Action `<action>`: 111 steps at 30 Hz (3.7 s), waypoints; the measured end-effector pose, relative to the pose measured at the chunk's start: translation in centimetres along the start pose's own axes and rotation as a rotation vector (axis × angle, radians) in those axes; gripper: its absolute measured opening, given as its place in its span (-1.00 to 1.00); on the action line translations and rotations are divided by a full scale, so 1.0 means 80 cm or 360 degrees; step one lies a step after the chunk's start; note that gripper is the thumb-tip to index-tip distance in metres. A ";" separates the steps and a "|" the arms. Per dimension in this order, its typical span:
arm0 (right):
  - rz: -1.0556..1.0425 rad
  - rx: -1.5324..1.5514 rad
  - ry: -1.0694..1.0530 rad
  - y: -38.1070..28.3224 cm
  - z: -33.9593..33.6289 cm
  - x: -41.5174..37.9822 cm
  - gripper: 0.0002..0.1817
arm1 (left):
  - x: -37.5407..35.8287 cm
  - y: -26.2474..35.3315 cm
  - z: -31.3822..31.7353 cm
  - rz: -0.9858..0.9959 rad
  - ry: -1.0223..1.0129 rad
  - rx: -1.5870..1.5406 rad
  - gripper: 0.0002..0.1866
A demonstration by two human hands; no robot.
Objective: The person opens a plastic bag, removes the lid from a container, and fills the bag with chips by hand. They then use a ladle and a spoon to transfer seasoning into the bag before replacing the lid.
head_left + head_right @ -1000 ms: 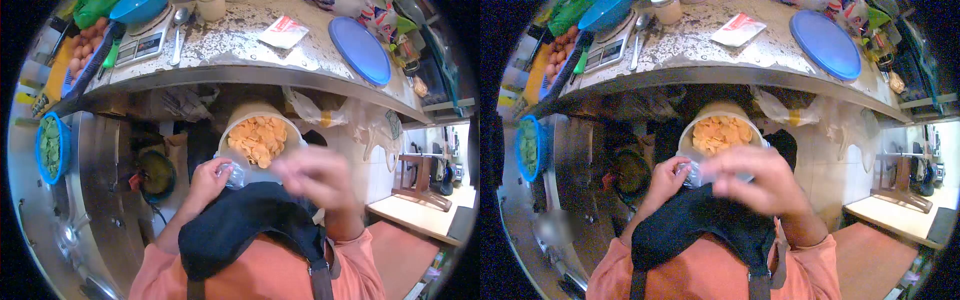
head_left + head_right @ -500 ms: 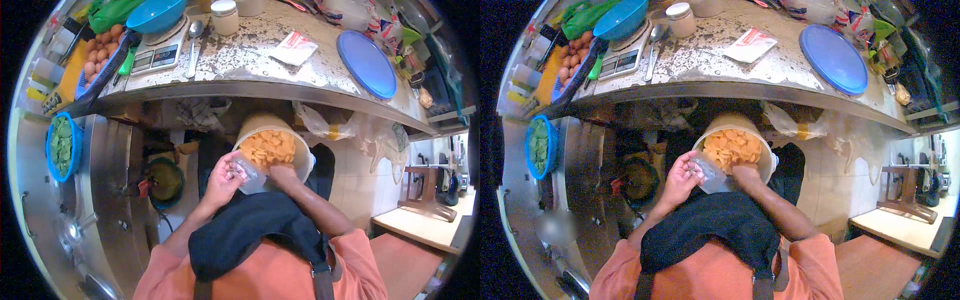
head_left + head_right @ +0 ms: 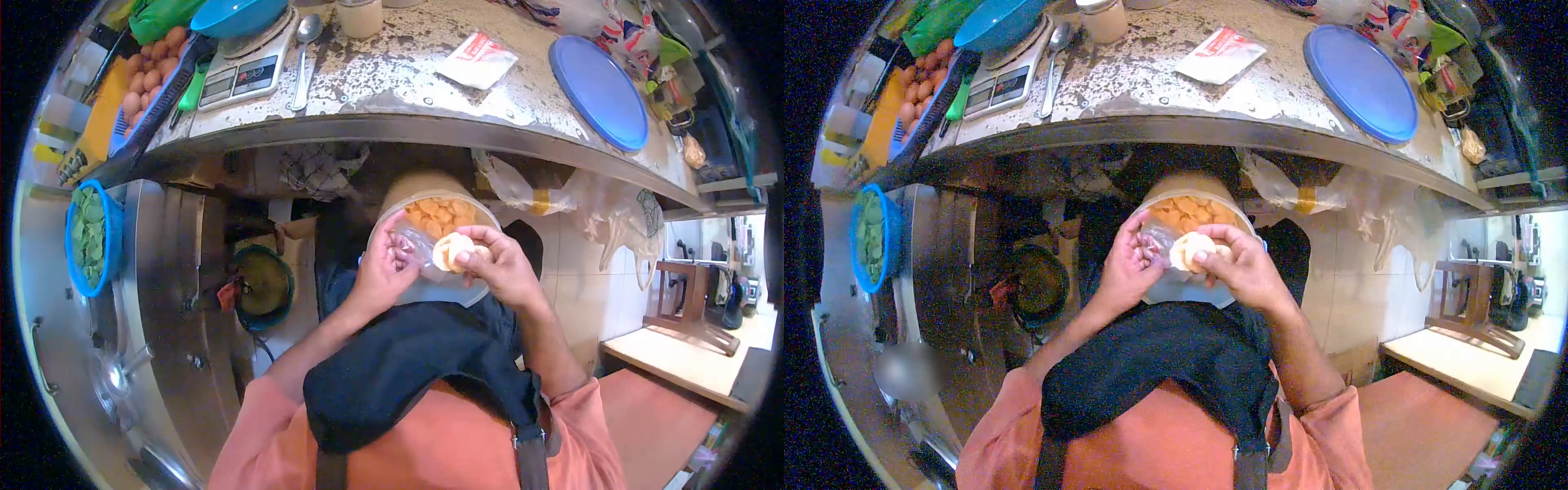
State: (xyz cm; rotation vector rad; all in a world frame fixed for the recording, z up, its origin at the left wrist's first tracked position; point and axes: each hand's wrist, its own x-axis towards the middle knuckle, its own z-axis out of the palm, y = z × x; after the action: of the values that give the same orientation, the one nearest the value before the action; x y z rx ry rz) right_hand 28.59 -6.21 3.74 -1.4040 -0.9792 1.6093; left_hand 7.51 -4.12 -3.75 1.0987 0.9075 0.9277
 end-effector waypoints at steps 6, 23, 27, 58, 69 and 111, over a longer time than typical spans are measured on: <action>-0.0502 -0.0830 0.0244 0.036 0.021 0.027 -0.68 | 0.000 0.011 0.018 -0.0062 -0.0052 -0.0001 -0.03; -0.0238 -0.0533 0.0036 0.021 0.004 0.013 -0.71 | -0.004 0.007 0.015 -0.0030 0.0063 -0.0278 -0.01; -0.0290 -0.0697 0.0139 0.010 0.007 0.009 -0.72 | -0.005 0.009 0.014 -0.0075 0.0079 -0.0272 0.03; -0.0500 -0.1099 -0.0176 -0.011 0.034 0.010 -0.50 | -0.028 0.011 0.011 0.0014 0.0181 -0.0131 0.17; -0.0507 -0.1013 -0.0020 -0.015 0.054 0.009 -0.59 | -0.025 0.003 0.005 0.0218 0.0196 0.0116 0.10; -0.0141 -0.2655 -0.0245 0.203 0.002 0.091 -0.73 | -0.060 0.043 -0.046 -0.0056 0.0193 0.1099 -0.13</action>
State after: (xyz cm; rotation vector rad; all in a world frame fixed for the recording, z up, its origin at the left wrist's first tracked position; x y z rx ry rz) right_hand 26.75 -6.20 -13.97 -2.0758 -2.6926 0.5589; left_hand 1.96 -6.76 -0.54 1.6101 1.3988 0.6631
